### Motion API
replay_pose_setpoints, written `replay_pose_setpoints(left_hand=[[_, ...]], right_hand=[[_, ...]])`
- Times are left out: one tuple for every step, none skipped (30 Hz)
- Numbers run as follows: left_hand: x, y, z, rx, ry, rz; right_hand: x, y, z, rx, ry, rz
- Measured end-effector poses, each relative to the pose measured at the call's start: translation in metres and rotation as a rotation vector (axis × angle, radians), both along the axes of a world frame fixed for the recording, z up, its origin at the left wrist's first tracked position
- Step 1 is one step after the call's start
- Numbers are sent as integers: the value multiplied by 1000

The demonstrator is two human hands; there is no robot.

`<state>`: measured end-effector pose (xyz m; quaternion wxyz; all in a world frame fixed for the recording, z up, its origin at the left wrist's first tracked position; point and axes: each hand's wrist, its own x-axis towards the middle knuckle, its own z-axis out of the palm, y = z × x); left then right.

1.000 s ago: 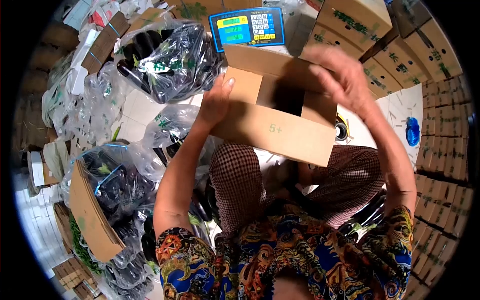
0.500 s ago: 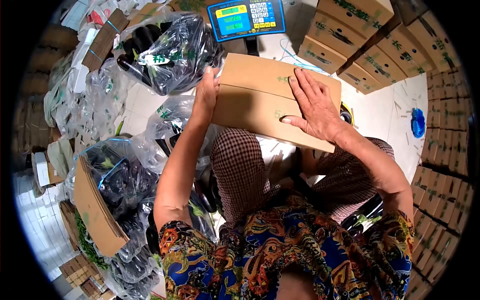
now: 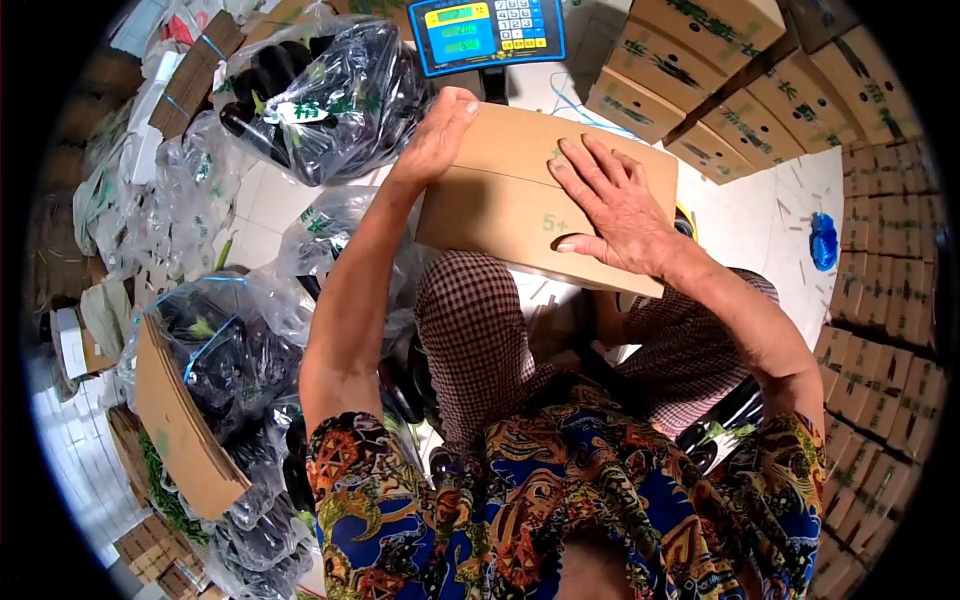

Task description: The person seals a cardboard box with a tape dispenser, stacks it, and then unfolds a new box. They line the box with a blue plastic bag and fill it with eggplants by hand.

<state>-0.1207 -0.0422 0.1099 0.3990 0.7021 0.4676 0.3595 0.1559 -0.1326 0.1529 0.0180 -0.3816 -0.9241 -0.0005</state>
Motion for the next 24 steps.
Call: replay_pose_setpoints(left_hand=[[4,0,4,35,25,31],[2,4,-4,58,56,44],[1,7,-9,70,87,67],[1,10,-12,83,119,84],[-1,13,-15,85,126,91],[-2,12,-17,85,134,102],[0,5,-5,36,185,140],[3,2,0,34,186,157],[0,2,-1,11,186,162],[-2,4,-1,-9,186,162],[-2,1,4,-24,202,185],[-3,-3,7,-42,221,210],[-5,-1,3,-5,201,222],[-7,-1,-2,29,182,241],[-5,-1,1,1,203,242],[-3,-1,5,-28,229,245],[-1,-1,5,-35,217,248],[5,-8,19,-99,204,277],[4,-6,15,-94,199,274],[0,-3,11,-89,192,273],[0,-1,12,-104,217,264],[4,-3,17,-120,241,284],[5,-2,16,-127,232,287],[5,-1,15,-133,221,293]], right_hand=[[0,0,-1,15,39,7],[1,1,-2,2,75,4],[2,2,-4,-12,113,-10],[5,4,-5,-25,152,-31],[6,6,-3,33,165,-99],[12,13,-15,168,118,-207],[23,24,-16,114,86,-290],[36,32,-14,59,54,-374],[50,37,0,-107,52,-420],[72,45,-1,-114,33,-443],[99,58,-1,-234,55,-474],[127,68,1,-356,81,-502],[148,70,7,-422,38,-602],[168,73,10,-490,-7,-694],[203,71,-24,-373,161,-697],[229,67,-54,-397,179,-768],[251,62,-84,-422,201,-840],[267,50,-110,-447,220,-916],[282,36,-148,-441,199,-942],[292,26,-177,-432,177,-966],[295,16,-194,-450,168,-1032],[293,4,-204,-471,157,-1100],[293,-2,-212,-520,198,-1208],[297,-8,-232,-499,217,-1272]])
